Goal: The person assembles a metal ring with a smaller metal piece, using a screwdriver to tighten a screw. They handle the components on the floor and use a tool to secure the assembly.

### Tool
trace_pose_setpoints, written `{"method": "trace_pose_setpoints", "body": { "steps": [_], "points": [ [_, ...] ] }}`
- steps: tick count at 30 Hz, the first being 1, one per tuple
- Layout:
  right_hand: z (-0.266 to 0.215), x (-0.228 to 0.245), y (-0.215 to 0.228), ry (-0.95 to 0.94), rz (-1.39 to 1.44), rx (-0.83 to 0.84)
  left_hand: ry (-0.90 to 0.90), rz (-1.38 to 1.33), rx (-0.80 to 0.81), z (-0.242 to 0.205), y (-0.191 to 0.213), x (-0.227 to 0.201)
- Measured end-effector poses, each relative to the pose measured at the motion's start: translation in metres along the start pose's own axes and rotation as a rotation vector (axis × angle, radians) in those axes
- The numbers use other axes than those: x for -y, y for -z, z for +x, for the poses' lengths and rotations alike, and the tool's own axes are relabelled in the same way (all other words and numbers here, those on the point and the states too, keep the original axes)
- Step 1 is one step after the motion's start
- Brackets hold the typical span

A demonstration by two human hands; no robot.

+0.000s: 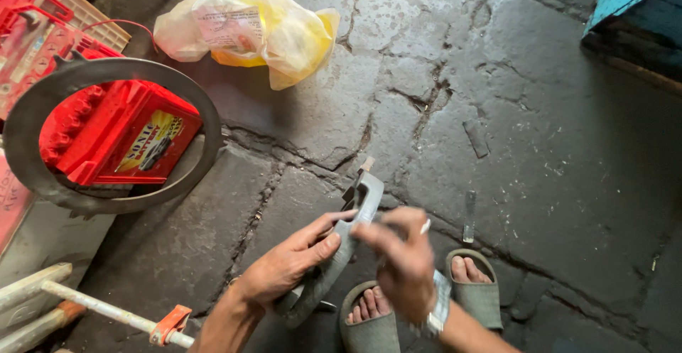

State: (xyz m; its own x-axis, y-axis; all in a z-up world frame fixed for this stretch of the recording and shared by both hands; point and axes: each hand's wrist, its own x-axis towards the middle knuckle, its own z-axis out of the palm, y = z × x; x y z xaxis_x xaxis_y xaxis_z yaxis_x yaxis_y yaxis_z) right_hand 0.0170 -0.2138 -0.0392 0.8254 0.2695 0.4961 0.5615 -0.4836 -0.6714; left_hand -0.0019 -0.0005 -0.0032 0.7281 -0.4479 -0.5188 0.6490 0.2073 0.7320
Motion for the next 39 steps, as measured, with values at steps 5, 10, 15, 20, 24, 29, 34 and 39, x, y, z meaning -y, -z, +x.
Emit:
{"method": "trace_pose_setpoints", "body": {
  "steps": [5,10,15,20,24,29,34,39],
  "points": [
    [0.007,0.011,0.009,-0.203,-0.014,-0.018,-0.058,0.013,0.02,-0.003,-0.003,0.009],
    [0.007,-0.007,0.018,-0.033,0.065,0.07,-0.032,-0.009,0.003,0.0,-0.006,0.012],
    [-0.01,-0.013,0.015,-0.226,0.112,0.06,0.009,0.089,-0.045,-0.008,-0.008,0.023],
    [0.009,-0.015,0.02,0.006,0.145,0.099,-0.077,0.021,0.005,-0.001,-0.007,0.016],
    [0.013,-0.01,0.021,-0.177,0.039,0.098,-0.041,0.003,-0.011,-0.005,-0.009,0.014],
    [0.004,-0.015,0.025,-0.125,0.086,0.091,-0.032,0.013,0.004,0.0,-0.013,0.012],
    [0.0,-0.015,0.019,-0.146,0.087,0.133,-0.056,-0.078,0.041,-0.003,-0.011,0.013],
    [0.007,-0.014,0.019,-0.117,0.013,0.075,-0.072,0.082,-0.019,-0.006,-0.011,0.013]
  ]
}}
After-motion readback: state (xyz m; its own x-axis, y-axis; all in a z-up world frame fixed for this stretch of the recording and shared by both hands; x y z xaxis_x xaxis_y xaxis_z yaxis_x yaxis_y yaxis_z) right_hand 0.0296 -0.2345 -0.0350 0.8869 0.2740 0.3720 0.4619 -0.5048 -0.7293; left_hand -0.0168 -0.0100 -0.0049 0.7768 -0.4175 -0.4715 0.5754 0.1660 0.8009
